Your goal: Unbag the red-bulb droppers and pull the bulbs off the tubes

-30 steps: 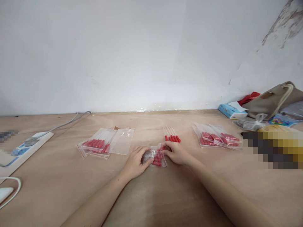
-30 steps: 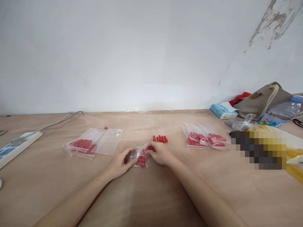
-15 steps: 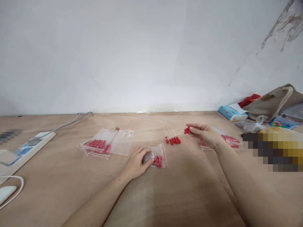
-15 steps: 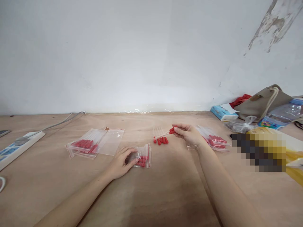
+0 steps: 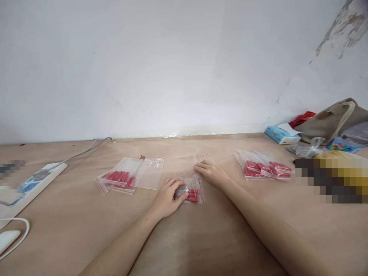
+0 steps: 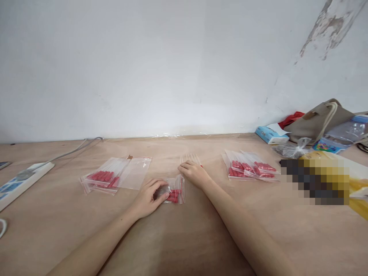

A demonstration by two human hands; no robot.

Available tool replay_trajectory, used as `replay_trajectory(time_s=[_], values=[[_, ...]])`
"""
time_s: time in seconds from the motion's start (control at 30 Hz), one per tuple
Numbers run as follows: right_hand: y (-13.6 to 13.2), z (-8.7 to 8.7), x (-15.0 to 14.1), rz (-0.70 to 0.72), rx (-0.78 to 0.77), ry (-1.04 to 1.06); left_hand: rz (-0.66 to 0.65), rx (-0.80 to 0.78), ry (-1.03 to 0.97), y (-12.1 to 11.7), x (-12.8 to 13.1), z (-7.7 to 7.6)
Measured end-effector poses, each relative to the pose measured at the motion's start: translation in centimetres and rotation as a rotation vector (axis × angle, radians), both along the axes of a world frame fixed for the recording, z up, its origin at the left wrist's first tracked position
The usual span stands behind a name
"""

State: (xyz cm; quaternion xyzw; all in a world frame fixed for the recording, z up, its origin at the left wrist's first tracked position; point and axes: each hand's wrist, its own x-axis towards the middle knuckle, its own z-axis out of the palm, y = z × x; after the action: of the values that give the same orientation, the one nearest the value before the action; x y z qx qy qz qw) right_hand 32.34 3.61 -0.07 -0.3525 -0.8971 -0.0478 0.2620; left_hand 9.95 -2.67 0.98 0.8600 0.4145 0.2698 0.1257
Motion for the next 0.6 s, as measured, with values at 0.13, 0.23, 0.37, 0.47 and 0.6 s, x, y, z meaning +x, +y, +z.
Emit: replay_trajectory(time_s=[0.13,0.23,0.37,0.47,0.6], values=[[-0.3,0.3,0.3,-0.014,-0.029,-0.079,-0.003,0.007,0.014,-0.1,0.0,-0.1],[-1.5,1.0,0.4,-0.089,-0.062,0.019,-0.011,0.048,0.043,-0.2,0.1,-0.2],[-4.3,1.4,0.1,-0.324,-0.127,0.269,0.009,0.168,0.105,-0.5,0.3,-0.1],[-6.1,0.9,-0.3,-0.370,-0.229,0.299,0.002,0.132,0.066,-0.7,0.1,0.1],[-7.1,0.5,-0.5,-0.211,-0.330,0.277,-0.061,-0.018,0.004,-0.6,-0.4,0.1]])
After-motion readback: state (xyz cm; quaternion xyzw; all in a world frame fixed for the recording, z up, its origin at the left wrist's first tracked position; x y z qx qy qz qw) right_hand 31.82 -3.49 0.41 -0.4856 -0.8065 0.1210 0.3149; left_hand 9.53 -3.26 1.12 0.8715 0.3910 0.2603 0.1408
